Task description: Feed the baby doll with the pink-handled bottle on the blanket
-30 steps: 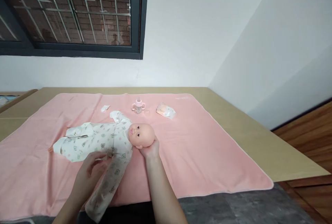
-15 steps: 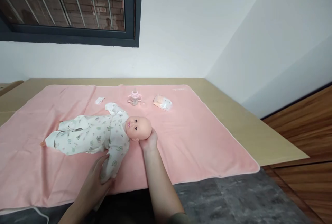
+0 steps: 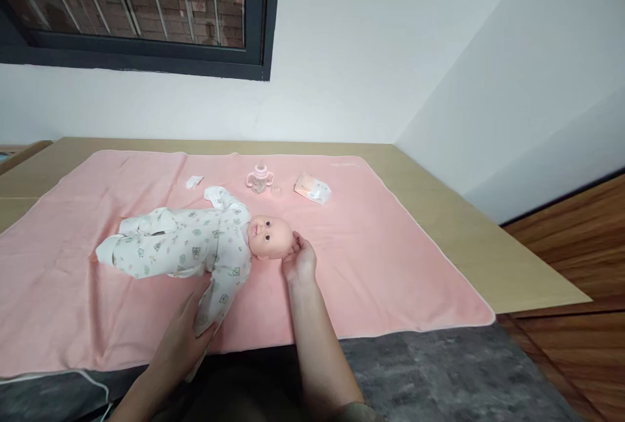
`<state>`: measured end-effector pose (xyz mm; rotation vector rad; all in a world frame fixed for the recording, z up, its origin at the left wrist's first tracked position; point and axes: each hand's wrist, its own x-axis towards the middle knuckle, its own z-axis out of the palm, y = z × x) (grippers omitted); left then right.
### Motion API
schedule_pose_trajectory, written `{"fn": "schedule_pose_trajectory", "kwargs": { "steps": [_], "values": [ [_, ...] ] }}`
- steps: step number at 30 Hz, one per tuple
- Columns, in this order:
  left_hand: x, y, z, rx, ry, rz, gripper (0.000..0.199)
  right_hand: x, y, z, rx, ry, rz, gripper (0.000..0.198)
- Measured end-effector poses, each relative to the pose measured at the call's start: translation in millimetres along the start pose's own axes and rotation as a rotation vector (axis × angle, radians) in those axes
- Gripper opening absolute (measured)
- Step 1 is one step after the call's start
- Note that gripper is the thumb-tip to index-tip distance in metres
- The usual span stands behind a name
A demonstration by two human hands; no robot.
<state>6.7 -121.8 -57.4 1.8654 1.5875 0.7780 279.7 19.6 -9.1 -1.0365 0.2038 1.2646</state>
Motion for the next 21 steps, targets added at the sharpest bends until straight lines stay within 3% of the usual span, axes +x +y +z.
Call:
{"fn": "schedule_pose_trajectory", "kwargs": {
  "steps": [14,21],
  "values": [
    [23.3,0.6,4.7,0.014,0.063,0.187,0.060,-5.6,4.0,4.6,0.016,-0.032,-0.069,0.022],
    [31.1,2.3,-6.0,0.050,-0.007,0.191,0.059,-11.4,8.2,1.5,0.013,-0.048,-0.060,0.020]
  ]
}}
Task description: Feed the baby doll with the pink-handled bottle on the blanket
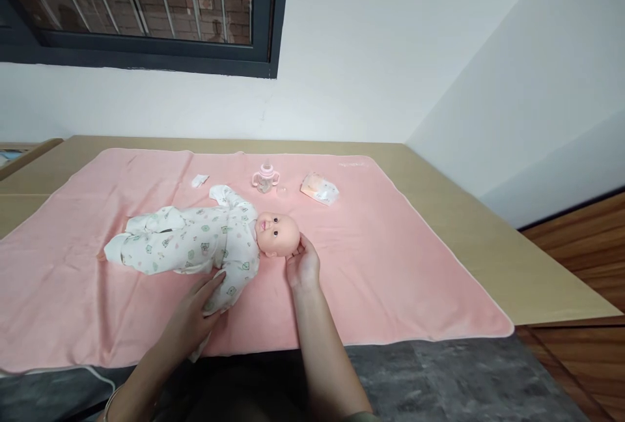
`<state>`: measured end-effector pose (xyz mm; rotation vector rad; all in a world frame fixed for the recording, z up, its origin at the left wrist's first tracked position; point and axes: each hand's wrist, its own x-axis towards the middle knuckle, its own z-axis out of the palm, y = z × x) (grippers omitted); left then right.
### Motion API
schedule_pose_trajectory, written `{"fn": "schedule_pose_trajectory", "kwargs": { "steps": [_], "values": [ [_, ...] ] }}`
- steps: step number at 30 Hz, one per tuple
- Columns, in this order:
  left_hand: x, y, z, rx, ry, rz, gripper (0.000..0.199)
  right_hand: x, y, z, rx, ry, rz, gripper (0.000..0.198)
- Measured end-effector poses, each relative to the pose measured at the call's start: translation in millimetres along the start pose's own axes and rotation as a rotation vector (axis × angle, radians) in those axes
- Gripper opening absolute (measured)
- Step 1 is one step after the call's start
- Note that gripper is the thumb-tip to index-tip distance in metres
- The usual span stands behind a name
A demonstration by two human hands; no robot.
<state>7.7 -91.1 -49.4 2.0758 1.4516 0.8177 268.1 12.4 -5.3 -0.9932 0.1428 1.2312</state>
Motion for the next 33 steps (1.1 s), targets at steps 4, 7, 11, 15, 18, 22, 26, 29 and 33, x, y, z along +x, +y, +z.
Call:
{"fn": "schedule_pose_trajectory", "kwargs": {
  "steps": [4,7,11,15,18,22,26,29,33],
  "values": [
    [-1.6,6.9,-9.6,-0.001,-0.064,-0.058,0.065,-14.2,4.3,-9.0,-0.034,0.004,0.024,0.017],
    [-2.7,8.8,-16.6,-0.024,-0.101,-0.077,0.065,-23.3,3.8,-12.3,-0.043,0.031,0.068,0.019],
    [-1.2,5.9,-23.6,-0.092,-0.050,-0.018,0.056,-31.7,-0.6,-14.7,-0.058,0.083,0.163,0.024],
    [2.4,3.1,-26.9,-0.137,0.030,-0.030,0.045,-41.1,-0.7,-22.8,-0.148,0.129,0.210,0.022],
    [4.5,-0.2,-26.1,-0.157,0.097,-0.089,0.041,-46.1,2.7,-30.3,-0.142,0.117,0.248,0.021],
    [5.8,-4.3,-23.0,-0.172,0.155,-0.147,0.041,-46.4,6.7,-33.3,-0.082,0.108,0.253,0.027],
    [5.7,-4.0,-22.1,-0.177,0.147,-0.143,0.040,-42.4,8.9,-28.1,-0.048,0.109,0.242,0.029],
    [5.2,-3.9,-21.4,-0.179,0.148,-0.148,0.037,-38.8,9.1,-22.9,-0.020,0.115,0.239,0.025],
    [5.1,-5.0,-19.7,-0.176,0.153,-0.168,0.034,-36.7,7.8,-17.3,-0.009,0.108,0.234,0.023]
  ]
}}
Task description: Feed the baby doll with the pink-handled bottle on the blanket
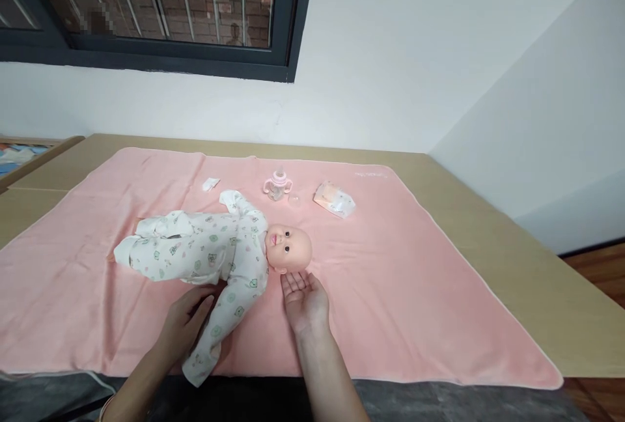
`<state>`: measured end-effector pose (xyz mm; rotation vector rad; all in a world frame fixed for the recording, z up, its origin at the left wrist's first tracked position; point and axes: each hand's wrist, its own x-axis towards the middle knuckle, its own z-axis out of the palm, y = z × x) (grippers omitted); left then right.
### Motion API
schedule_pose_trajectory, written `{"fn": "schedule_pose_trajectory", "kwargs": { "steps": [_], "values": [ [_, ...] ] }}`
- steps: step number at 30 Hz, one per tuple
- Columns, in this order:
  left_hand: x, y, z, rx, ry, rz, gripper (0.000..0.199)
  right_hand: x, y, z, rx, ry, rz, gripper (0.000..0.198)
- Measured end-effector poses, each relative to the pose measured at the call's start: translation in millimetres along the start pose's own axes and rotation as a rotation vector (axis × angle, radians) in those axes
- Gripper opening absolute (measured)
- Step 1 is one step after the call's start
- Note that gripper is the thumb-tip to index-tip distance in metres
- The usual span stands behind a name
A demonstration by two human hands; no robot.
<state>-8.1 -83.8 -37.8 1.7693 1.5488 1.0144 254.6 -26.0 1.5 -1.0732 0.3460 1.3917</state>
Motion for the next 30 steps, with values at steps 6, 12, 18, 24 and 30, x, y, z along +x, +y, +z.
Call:
{"fn": "schedule_pose_trajectory", "kwargs": {
  "steps": [6,12,18,24,30],
  "values": [
    [-0.5,0.4,-0.2,0.005,-0.024,-0.035,0.035,-4.1,-4.6,0.7,-0.007,-0.004,0.022,0.020],
    [-0.6,-3.6,2.4,0.016,-0.018,-0.031,0.035,-1.6,-26.3,-6.0,-0.165,-0.126,0.036,0.013],
    [0.9,-3.1,3.3,0.013,-0.014,-0.018,0.033,19.0,-62.3,-1.3,-0.428,-0.166,-0.039,0.015],
    [2.0,-2.1,3.4,0.018,-0.022,-0.009,0.033,56.5,-88.6,32.9,-0.901,-0.251,-0.272,0.024],
    [3.0,-3.6,5.2,0.005,-0.014,-0.012,0.034,72.8,-93.4,71.9,-1.015,-0.462,-0.127,0.037]
  ]
}}
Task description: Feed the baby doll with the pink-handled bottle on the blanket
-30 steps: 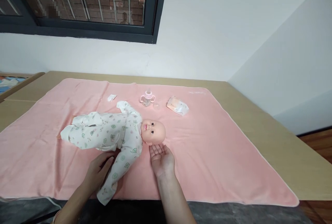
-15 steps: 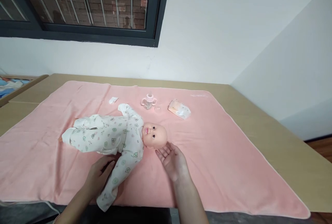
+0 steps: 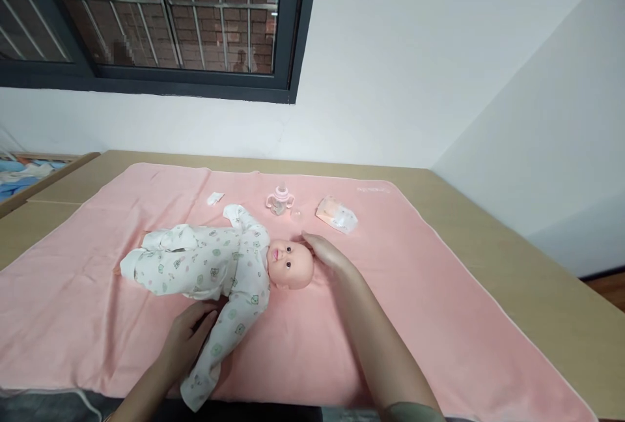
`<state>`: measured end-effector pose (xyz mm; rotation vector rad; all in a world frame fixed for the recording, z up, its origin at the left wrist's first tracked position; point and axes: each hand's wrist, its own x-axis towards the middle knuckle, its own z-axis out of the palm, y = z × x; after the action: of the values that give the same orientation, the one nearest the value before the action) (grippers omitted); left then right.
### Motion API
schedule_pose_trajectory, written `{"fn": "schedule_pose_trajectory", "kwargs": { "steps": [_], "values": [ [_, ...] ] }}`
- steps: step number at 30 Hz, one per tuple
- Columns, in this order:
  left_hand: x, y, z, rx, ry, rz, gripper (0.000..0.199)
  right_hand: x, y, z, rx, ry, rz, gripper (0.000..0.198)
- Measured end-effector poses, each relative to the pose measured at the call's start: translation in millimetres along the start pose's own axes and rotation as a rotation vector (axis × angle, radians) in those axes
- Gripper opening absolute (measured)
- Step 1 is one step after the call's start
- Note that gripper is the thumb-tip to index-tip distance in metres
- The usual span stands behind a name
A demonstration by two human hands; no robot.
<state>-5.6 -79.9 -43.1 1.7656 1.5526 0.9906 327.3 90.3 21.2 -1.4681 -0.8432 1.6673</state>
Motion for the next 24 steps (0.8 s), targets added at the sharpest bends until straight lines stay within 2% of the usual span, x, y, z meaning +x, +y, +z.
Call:
{"fn": "schedule_pose_trajectory", "kwargs": {
  "steps": [3,6,8,10,13,17,20,24],
  "values": [
    [-0.2,1.3,-0.2,-0.003,-0.002,-0.005,0.034,12.8,-0.4,-5.1,-0.086,-0.158,-0.033,0.032],
    [-1.9,2.2,0.2,-0.018,-0.005,-0.014,0.034,20.4,7.0,-21.4,-0.202,-0.145,-0.180,0.044],
    [-3.6,2.7,1.7,-0.025,0.001,-0.026,0.034,19.6,15.3,-35.2,-0.295,-0.197,-0.266,0.054],
    [-5.0,4.0,4.2,-0.024,0.008,-0.033,0.033,16.4,26.8,-50.4,-0.456,-0.228,-0.339,0.052],
    [-5.2,8.3,8.1,-0.020,0.009,-0.021,0.031,17.4,52.0,-75.9,-0.716,-0.186,-0.500,0.061],
    [-4.3,14.6,10.2,-0.017,0.020,-0.030,0.029,32.3,97.9,-102.8,-1.253,-0.053,-0.684,0.066],
    [-4.9,15.5,10.6,-0.016,0.026,-0.036,0.030,39.5,128.9,-104.5,-1.459,0.148,-0.748,0.069],
    [-5.7,12.6,10.5,0.003,0.005,-0.029,0.033,37.4,147.8,-89.0,-1.547,0.276,-0.900,0.065]
  ]
}}
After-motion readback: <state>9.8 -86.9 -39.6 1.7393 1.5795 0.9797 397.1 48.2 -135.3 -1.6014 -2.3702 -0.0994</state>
